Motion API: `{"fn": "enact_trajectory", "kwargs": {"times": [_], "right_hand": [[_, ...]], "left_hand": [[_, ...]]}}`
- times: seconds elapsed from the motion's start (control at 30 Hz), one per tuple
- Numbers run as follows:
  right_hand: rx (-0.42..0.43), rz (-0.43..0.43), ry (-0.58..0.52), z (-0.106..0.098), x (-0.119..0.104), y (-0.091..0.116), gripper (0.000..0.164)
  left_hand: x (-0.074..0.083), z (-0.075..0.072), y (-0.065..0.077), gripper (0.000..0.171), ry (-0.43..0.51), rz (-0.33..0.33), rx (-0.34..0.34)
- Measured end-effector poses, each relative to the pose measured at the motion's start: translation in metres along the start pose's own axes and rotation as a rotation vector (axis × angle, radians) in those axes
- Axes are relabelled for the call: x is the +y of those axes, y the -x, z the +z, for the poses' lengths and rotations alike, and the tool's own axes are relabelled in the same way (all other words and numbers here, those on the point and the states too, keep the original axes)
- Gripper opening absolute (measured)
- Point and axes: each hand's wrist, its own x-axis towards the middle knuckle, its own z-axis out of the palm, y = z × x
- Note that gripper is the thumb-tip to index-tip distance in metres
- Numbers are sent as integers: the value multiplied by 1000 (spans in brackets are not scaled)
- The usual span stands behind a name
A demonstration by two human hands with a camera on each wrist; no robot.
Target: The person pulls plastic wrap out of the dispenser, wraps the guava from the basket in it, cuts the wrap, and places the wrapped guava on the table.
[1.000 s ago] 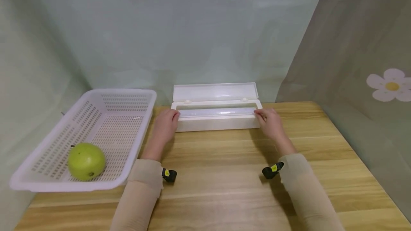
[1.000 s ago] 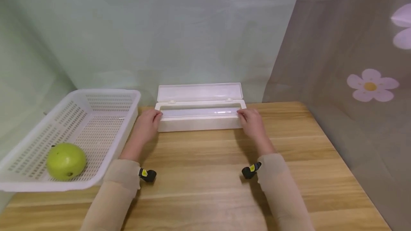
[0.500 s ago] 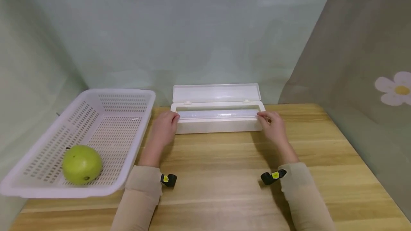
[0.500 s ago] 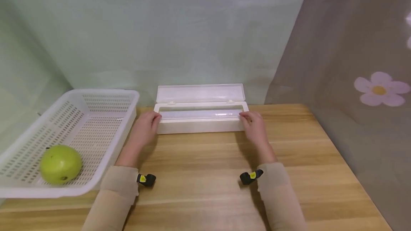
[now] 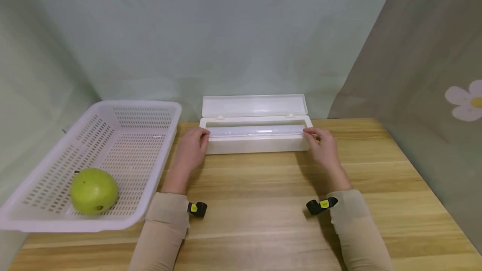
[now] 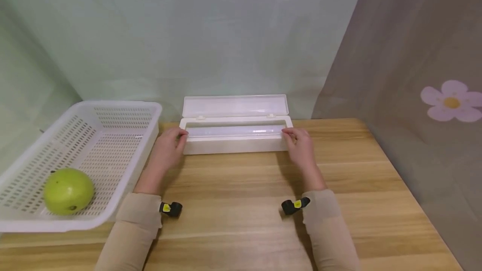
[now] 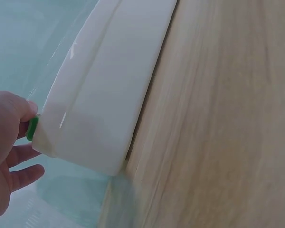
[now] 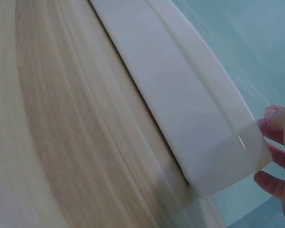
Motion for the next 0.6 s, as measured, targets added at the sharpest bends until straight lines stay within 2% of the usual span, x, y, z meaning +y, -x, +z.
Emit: {"fn": "enact_trajectory", "kwargs": {"times": [0.17,0.4,0.6], "right_hand": [[5,12,-23,-2,0,0,15],[-9,-86,65,-7,0,-8,14],[-52,-104,99,-14,0,-11,15]], "left_hand": [[-1,1,2,16,26,-17,13],[-1,-1,3,19,28,-51,3],[1,-1,0,19,3,-51,3]]}}
